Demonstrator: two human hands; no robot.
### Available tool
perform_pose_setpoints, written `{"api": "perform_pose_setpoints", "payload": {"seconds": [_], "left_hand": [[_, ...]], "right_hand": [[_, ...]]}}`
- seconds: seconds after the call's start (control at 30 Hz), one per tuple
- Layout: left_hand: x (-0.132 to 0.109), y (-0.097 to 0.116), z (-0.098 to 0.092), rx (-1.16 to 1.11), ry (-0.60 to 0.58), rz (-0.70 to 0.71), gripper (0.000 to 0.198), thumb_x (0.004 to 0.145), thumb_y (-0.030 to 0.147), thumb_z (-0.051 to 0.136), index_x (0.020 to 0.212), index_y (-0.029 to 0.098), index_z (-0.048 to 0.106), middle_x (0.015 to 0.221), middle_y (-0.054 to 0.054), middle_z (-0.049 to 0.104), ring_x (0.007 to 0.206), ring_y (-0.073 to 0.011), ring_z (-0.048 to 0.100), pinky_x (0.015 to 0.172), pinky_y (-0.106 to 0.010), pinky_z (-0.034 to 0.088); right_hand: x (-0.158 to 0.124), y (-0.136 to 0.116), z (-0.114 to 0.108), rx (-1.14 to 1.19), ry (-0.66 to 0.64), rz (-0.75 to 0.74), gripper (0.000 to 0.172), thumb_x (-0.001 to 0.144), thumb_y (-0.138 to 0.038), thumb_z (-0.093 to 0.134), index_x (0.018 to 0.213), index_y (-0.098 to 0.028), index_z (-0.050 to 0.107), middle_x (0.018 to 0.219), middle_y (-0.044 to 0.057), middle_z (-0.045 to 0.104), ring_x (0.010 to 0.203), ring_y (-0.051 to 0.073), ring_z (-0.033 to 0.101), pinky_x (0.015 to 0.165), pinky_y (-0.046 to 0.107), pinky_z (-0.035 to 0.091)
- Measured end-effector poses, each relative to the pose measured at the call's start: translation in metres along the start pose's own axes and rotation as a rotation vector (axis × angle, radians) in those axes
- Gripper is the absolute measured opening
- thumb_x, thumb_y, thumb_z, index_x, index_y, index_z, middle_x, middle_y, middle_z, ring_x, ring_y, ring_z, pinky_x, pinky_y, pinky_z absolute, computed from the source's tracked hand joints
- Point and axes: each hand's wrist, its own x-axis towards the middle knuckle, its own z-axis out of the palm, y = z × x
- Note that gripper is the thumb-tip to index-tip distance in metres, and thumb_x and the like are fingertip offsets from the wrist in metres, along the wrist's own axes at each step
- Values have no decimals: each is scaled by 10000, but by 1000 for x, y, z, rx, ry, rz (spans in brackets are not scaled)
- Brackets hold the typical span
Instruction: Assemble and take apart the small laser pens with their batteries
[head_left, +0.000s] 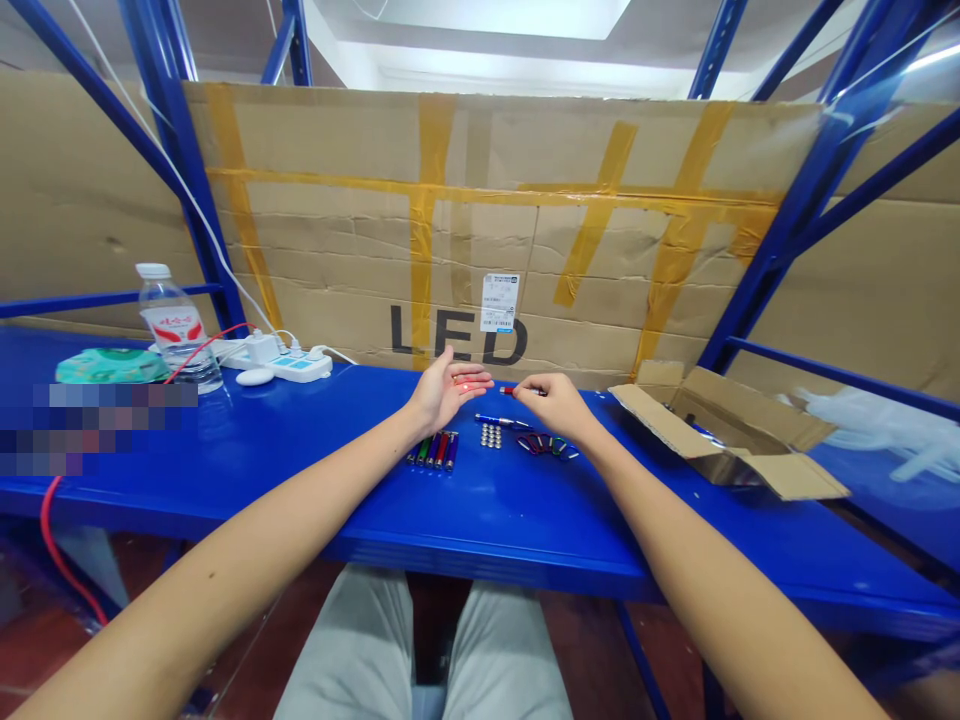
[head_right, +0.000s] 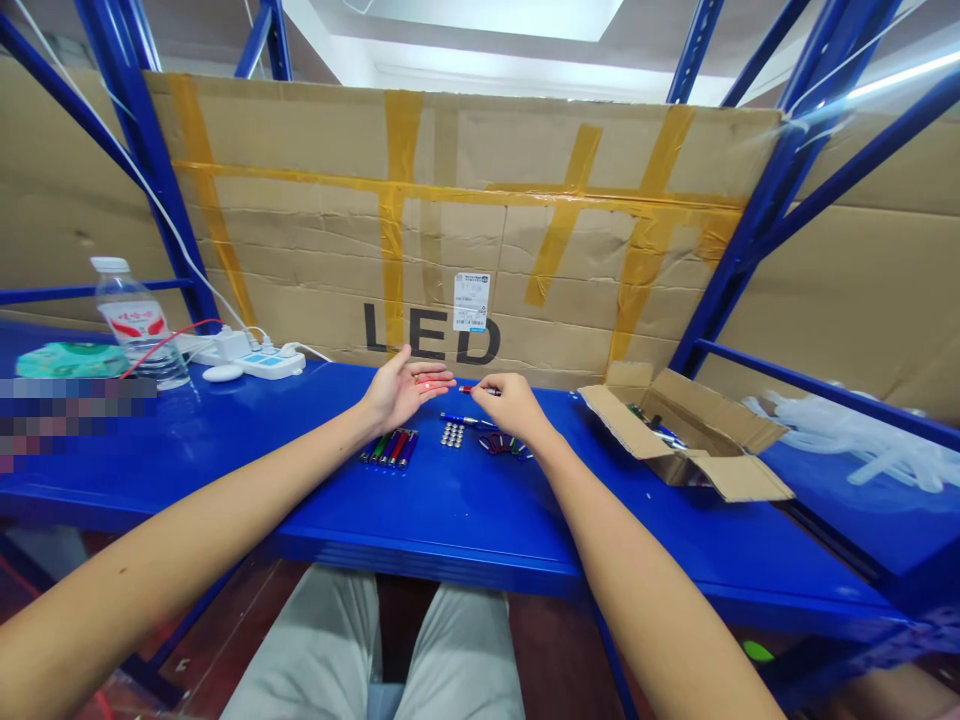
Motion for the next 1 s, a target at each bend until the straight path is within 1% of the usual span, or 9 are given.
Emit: {"api": "perform_pose_setpoints", "payload": {"seconds": [0.17,0.33,0.4,0.47,0.57,0.63,0.77,0.87,1.0], "left_hand": [[0,-1,-1,21,-13,6,611,946,581,339,939,62,661,950,-218,706,988,-286,677,962,-408,494],[3,-2,-4,91,-44,38,604,921,617,370,940,89,662,993,-207,703,1009,-288,669,932,-409,504],[3,-4,-4,236,-44,94,496,912,556,455,968,109,664,990,-175,708,956,-262,677,885,-400,515],[2,-7,-5,478,-76,190,346,875,442,574,988,130,672,950,-130,715,862,-220,676,825,-371,518],[0,-13,-5,806,-216,310,246,823,339,644,970,148,693,819,-67,711,732,-174,639,740,-324,499],[1,-15,-6,923,-267,343,233,819,334,637,949,152,700,745,-43,695,689,-163,618,690,-300,476],[10,-17,-12,1059,-195,384,202,799,297,632,924,155,703,780,-50,710,718,-172,629,675,-288,460],[18,-17,-17,1118,-140,415,175,783,269,639,905,165,708,856,-64,730,797,-194,650,730,-304,473],[24,-18,-19,1196,-126,417,150,777,252,638,876,181,725,878,-67,738,829,-212,659,757,-324,475]], "right_hand": [[-1,-1,0,19,-24,10,293,783,-343,545,727,-123,730,673,40,678,638,163,546,609,279,387],[0,2,2,78,-44,-26,343,828,-400,528,789,-124,727,717,48,686,690,172,562,656,286,415],[1,4,3,86,-80,-54,386,867,-425,488,827,-123,725,699,39,669,685,168,555,647,281,413],[1,6,6,72,-129,-93,400,899,-428,459,853,-130,723,721,32,673,699,168,561,656,277,415],[2,11,12,33,-187,-138,380,925,-402,444,871,-147,720,825,39,709,772,181,595,707,280,430],[2,15,15,23,-205,-147,339,932,-366,449,952,-155,713,939,55,726,853,193,616,768,290,439],[4,26,16,-39,-138,-105,288,860,-214,536,1119,-146,640,1060,90,700,915,191,617,810,297,445],[6,33,13,-82,-120,-62,245,833,-157,529,1050,-143,641,967,72,698,845,177,610,763,288,447],[8,36,11,-139,-114,-59,215,845,-160,521,994,-147,676,901,63,710,792,172,608,728,282,438]]}}
